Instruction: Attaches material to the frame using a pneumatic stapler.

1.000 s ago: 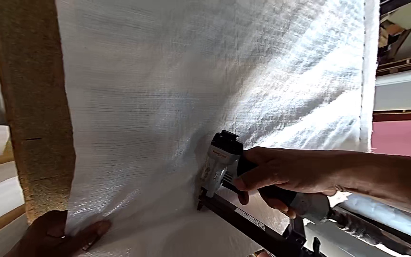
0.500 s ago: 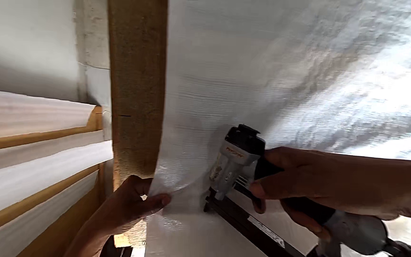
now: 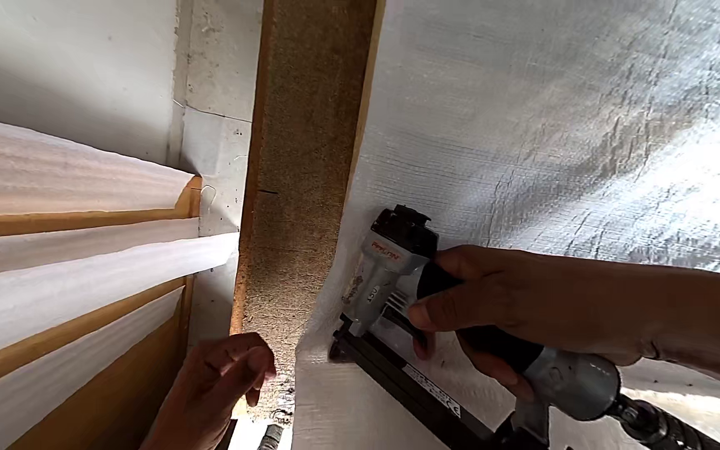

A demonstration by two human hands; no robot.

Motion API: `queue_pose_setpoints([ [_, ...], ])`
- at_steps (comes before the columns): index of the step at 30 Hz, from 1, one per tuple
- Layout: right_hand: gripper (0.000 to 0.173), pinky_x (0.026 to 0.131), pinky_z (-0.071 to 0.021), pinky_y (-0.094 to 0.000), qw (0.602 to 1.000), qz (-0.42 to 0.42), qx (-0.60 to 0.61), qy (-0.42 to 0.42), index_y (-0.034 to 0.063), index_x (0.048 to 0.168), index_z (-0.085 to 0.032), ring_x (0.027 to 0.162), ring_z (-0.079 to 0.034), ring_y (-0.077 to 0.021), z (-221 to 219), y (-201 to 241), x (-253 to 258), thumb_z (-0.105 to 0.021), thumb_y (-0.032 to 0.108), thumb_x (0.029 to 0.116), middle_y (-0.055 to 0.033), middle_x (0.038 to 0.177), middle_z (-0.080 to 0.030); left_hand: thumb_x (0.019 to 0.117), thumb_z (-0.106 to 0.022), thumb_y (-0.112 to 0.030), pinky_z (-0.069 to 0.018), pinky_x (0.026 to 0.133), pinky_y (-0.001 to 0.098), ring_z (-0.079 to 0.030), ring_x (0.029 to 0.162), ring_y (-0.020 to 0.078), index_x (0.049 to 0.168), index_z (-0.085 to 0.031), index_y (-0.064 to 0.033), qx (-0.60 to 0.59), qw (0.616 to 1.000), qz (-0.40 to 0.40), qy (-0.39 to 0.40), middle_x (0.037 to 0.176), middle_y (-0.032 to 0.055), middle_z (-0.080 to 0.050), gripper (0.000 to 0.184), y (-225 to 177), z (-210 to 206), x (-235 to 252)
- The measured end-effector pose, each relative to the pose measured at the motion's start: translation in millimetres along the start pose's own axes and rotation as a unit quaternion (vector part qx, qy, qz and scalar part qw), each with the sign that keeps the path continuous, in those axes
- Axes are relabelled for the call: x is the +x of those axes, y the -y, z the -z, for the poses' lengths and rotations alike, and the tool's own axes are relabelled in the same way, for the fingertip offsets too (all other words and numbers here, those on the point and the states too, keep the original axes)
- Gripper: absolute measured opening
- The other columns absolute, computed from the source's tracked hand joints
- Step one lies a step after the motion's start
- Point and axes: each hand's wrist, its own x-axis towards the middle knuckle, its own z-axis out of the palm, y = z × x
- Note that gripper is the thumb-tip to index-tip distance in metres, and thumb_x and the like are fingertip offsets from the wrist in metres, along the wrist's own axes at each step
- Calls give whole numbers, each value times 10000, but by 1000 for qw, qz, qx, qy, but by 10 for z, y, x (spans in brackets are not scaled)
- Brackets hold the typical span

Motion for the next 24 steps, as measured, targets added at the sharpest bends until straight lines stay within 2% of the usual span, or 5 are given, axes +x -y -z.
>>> queue_pose_setpoints([
  [5, 346, 547, -618, -322, 983, 165, 78, -5, 134, 1151, -632, 581, -674, -179, -71, -397, -214, -778, 288, 878, -150, 966, -701, 949, -463, -708, -605, 773, 234, -714, 870, -1, 1065, -764, -276, -127, 988, 78, 31, 956, -119, -765, 539, -21, -511, -431],
  [9, 582, 719, -627, -250, 891, 389, 199, 120, 153, 1393, -608, 869, -737, -140, -88, -1173, -280, -748, 413, 891, -145, 1400, -615, 1017, -613, -362, -651, 638, 308, -762, 745, 118, 1012, -748, -192, -240, 957, 142, -83, 898, -3, -790, 217, -234, -1035, -465],
  [15, 541, 571, -608, -356, 887, 389, -80, -236, 112, 1326, -617, 653, -687, -162, -1077, -1729, -486, -806, 210, 828, -102, 1049, -732, 975, -633, -413, -603, 674, 318, -701, 685, 31, 832, -745, -154, 215, 969, 40, -115, 726, -90, -730, 316, 286, -767, -199],
  [18, 512, 739, -626, -501, 769, 350, -424, -325, 2, 1364, -571, 943, -746, -315, -1608, -1933, -328, -716, 90, 881, -152, 1512, -536, 970, -627, -441, -585, 730, 370, -692, 701, 40, 825, -740, -161, 336, 934, 12, -119, 727, -98, -722, 336, 334, -687, -41],
  [24, 246, 535, -575, -354, 461, 391, -656, -452, 130, 1252, -611, 674, -702, -215, -1693, -2315, 515, -526, 135, 1021, -106, 1445, -596, 986, -636, -367, -564, 757, 483, -707, 746, 201, 866, -739, -72, 416, 904, 7, -104, 741, 46, -714, 335, 198, -672, 90],
])
